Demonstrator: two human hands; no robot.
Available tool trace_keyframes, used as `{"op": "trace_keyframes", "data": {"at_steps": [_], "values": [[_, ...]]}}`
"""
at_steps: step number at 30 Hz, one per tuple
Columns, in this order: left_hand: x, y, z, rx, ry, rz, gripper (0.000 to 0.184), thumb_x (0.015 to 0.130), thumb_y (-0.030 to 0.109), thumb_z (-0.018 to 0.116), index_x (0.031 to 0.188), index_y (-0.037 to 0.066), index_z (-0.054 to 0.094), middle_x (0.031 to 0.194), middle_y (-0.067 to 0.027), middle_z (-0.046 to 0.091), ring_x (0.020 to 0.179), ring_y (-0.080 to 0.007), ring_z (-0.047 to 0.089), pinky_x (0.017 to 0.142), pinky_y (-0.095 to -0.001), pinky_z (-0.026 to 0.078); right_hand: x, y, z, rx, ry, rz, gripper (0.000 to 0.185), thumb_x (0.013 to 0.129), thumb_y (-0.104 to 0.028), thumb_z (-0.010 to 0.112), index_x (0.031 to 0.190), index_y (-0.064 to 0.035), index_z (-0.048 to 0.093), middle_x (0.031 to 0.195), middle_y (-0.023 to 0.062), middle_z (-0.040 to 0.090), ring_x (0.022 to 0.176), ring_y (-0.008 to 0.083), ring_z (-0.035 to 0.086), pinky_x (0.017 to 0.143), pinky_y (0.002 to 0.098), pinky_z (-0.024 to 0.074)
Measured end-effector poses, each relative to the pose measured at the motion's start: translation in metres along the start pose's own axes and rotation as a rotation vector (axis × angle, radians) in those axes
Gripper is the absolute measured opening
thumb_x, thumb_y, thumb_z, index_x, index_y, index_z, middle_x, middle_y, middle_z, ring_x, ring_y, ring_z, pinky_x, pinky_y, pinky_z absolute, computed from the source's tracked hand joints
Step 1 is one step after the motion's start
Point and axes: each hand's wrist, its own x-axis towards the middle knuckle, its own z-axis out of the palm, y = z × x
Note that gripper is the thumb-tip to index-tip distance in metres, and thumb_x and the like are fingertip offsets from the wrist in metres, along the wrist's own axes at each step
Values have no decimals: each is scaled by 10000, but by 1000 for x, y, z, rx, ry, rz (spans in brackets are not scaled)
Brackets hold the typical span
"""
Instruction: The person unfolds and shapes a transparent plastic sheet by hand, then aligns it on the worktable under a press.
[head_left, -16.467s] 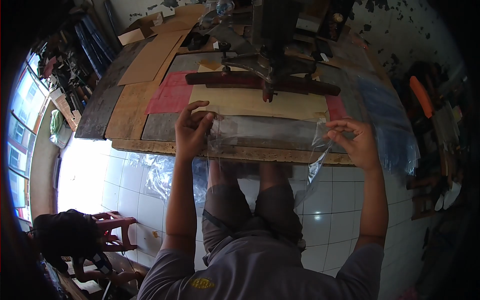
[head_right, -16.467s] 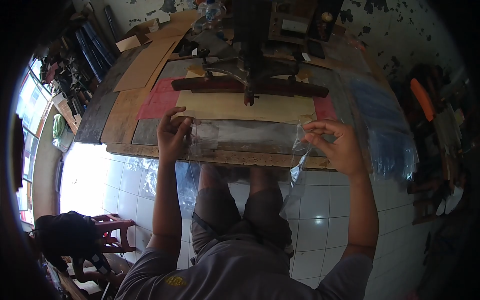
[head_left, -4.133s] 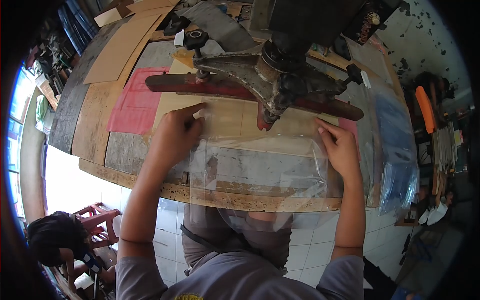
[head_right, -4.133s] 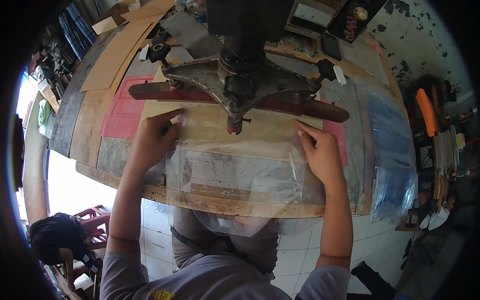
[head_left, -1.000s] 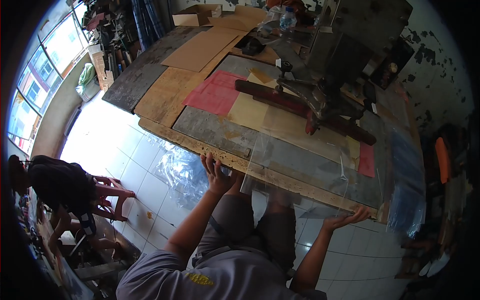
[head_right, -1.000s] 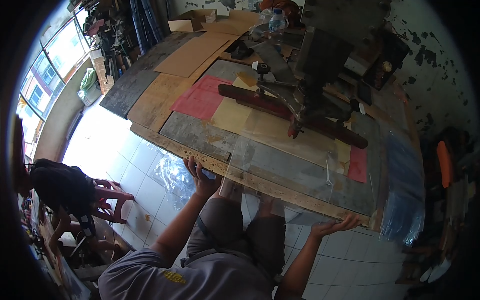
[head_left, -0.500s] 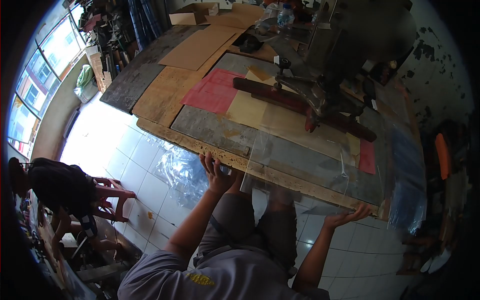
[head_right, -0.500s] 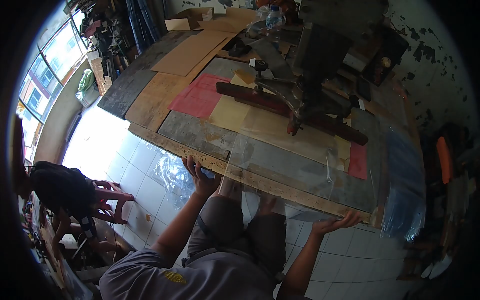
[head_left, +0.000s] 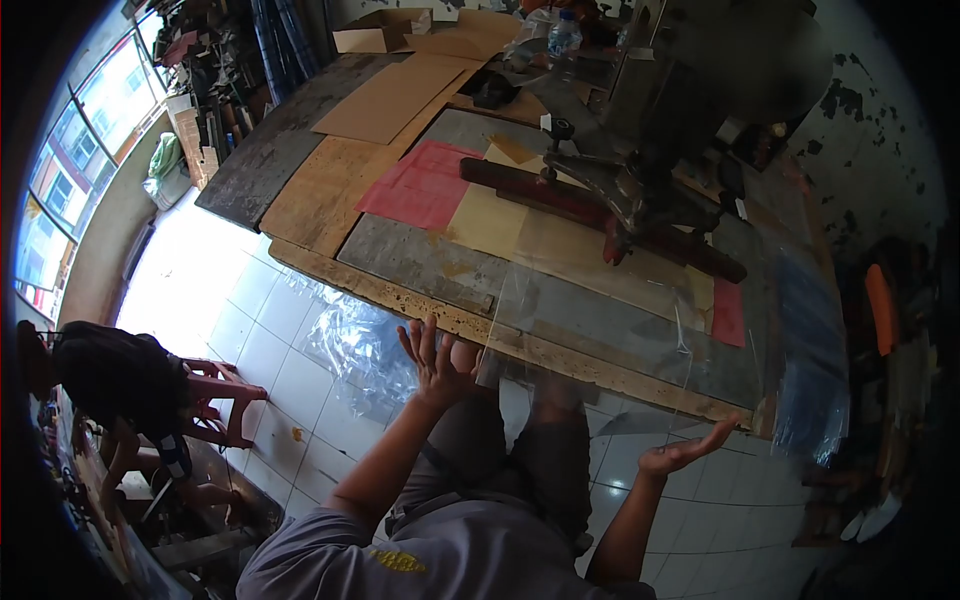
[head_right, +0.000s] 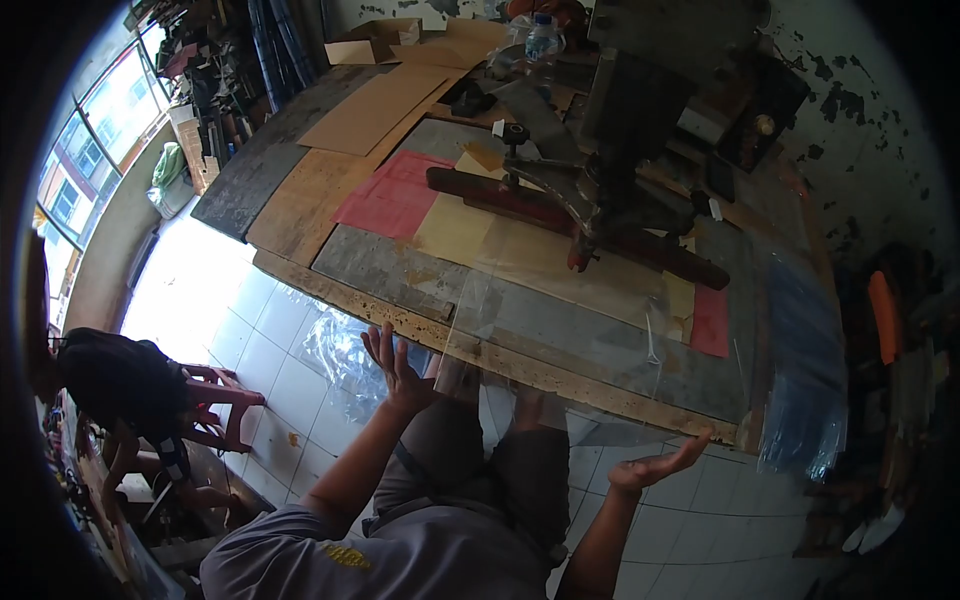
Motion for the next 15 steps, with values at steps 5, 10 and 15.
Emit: {"op": "trace_keyframes", "data": {"at_steps": [5,10,15], "values": [[18,9,0,-133,-2,147,982,826,380,803,1584,125,232,1554,-278,364,1483,-471,322,1206,-672,194,26,-29,10,126,159,-183,760,1072,-563,270,1629,-49,218,1643,222,316,1542,409,259,1236,578,208],[16,19,2,-267,-19,173,882,770,325,859,1514,214,398,1534,-204,421,1461,-397,384,1205,-635,249,27,-49,-1,-55,-566,-85,745,1071,-568,318,1591,-35,318,1549,188,493,1505,427,339,1202,597,216],[35,36,-15,-154,-68,203,815,745,499,867,1479,347,546,1593,-124,320,1501,-370,295,1241,-595,191,22,-63,6,-70,-606,67,834,1037,-644,367,1587,-19,314,1564,176,490,1509,424,342,1205,596,195]]}}
